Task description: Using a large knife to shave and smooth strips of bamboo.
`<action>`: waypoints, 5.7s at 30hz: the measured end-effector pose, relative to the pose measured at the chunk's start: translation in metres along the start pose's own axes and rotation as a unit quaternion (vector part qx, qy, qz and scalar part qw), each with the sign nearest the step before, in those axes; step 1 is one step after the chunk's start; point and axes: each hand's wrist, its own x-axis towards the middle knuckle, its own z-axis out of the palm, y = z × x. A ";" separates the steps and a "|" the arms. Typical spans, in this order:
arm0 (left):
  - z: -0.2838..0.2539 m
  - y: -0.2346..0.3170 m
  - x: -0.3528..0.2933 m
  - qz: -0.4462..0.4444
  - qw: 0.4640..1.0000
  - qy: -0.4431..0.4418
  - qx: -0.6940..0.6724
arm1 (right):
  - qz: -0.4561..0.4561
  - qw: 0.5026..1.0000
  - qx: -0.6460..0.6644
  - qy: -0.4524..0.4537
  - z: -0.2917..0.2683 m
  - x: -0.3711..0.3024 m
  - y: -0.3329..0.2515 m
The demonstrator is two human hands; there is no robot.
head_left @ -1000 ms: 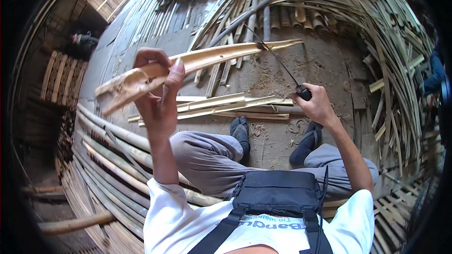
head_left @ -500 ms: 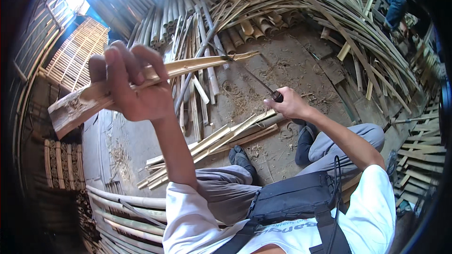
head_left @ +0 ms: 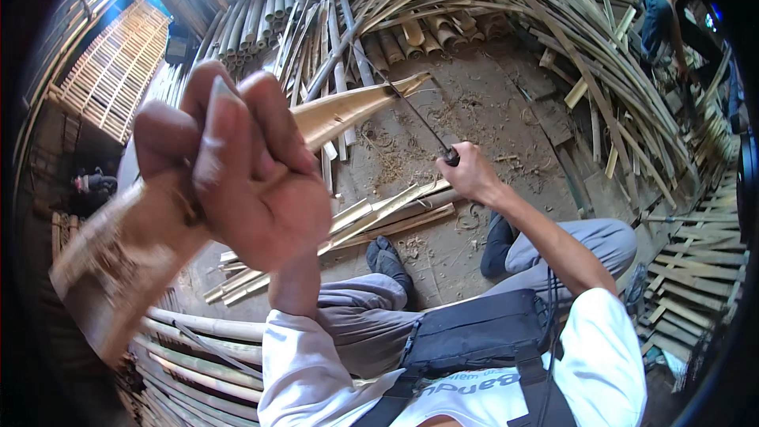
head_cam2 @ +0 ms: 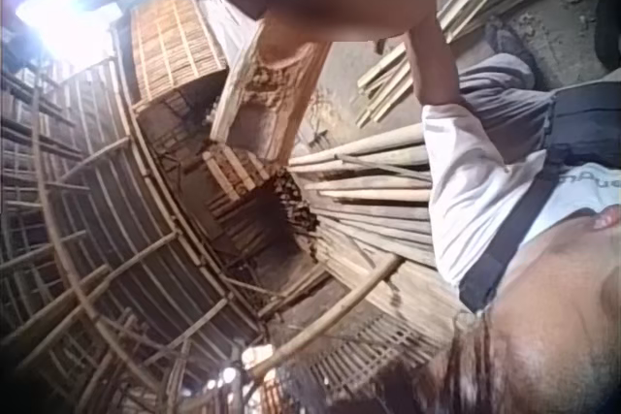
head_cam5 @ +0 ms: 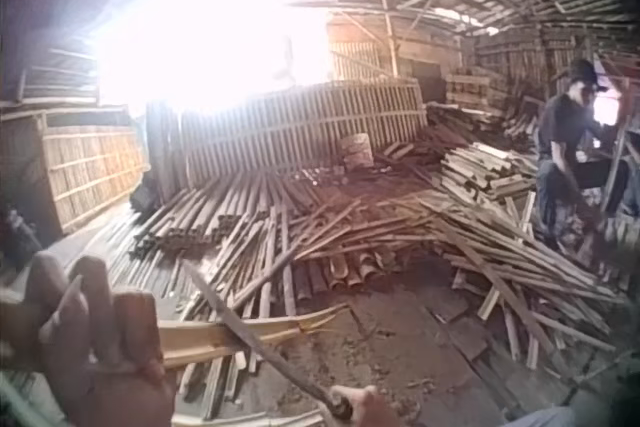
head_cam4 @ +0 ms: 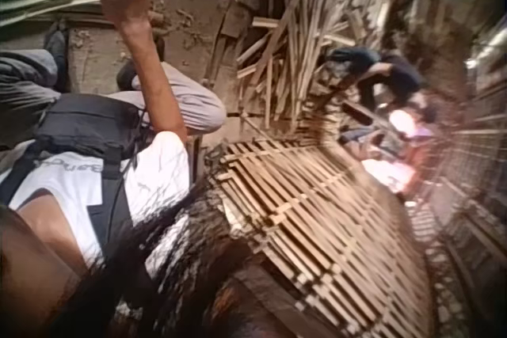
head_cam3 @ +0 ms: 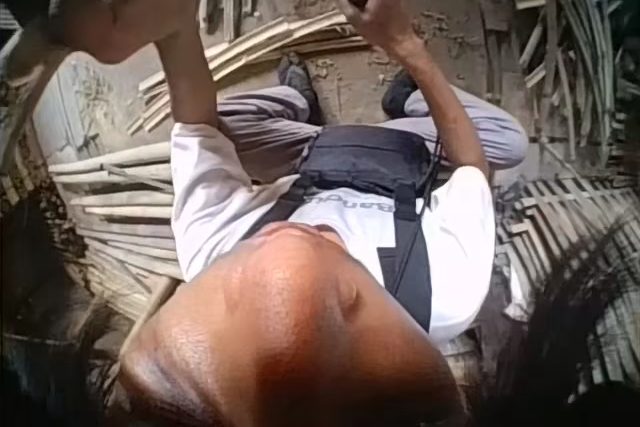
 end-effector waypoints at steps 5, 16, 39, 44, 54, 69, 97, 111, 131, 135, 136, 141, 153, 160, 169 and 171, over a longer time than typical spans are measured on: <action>-0.035 0.000 0.009 -0.018 0.996 0.068 -0.047 | -0.093 0.995 0.026 -0.021 -0.002 -0.016 -0.058; -0.049 0.015 -0.023 -0.038 0.987 0.133 -0.077 | -0.145 0.989 -0.018 -0.015 0.010 -0.020 -0.053; -0.066 0.011 -0.029 -0.036 0.981 0.189 -0.026 | -0.094 0.995 0.025 -0.007 0.048 -0.008 -0.012; -0.050 -0.019 -0.059 -0.050 0.979 0.197 0.011 | -0.004 0.999 0.034 -0.024 0.051 0.012 -0.023; -0.065 -0.018 -0.052 -0.063 0.982 0.175 0.018 | -0.048 0.998 0.034 -0.038 0.069 0.029 -0.014; -0.073 -0.001 -0.035 -0.079 0.967 0.243 -0.010 | 0.021 0.997 0.016 -0.068 0.081 0.045 0.016; -0.060 0.015 -0.039 -0.084 0.985 0.151 0.030 | -0.152 0.984 0.065 -0.069 0.085 0.024 -0.047; -0.052 0.042 -0.027 -0.084 0.984 0.158 0.023 | -0.193 0.980 0.037 -0.029 0.087 0.026 -0.044; -0.067 0.118 0.003 0.013 0.985 0.147 0.086 | 0.186 0.967 -0.119 -0.127 0.135 0.061 0.187; -0.093 0.129 0.011 0.046 0.955 0.197 0.216 | 0.164 0.939 -0.214 -0.215 0.127 0.031 0.180; -0.100 0.131 0.015 0.020 0.965 0.163 0.205 | 0.177 0.949 -0.186 -0.182 0.124 0.026 0.176; -0.113 0.105 0.018 0.066 0.965 0.190 0.169 | 0.220 0.968 -0.059 -0.108 0.096 0.023 0.129; -0.095 0.029 -0.009 -0.007 0.970 0.154 0.189 | -0.075 0.968 0.127 -0.202 0.050 -0.013 -0.081; -0.072 0.029 -0.014 -0.033 0.969 0.173 0.175 | -0.047 0.983 0.118 -0.136 0.090 -0.004 -0.035; -0.066 0.027 -0.009 -0.028 0.955 0.231 0.184 | -0.022 0.973 0.162 -0.161 0.109 -0.007 -0.042; -0.073 0.019 -0.019 -0.054 0.970 0.171 0.163 | -0.008 0.980 0.123 -0.157 0.115 0.009 -0.019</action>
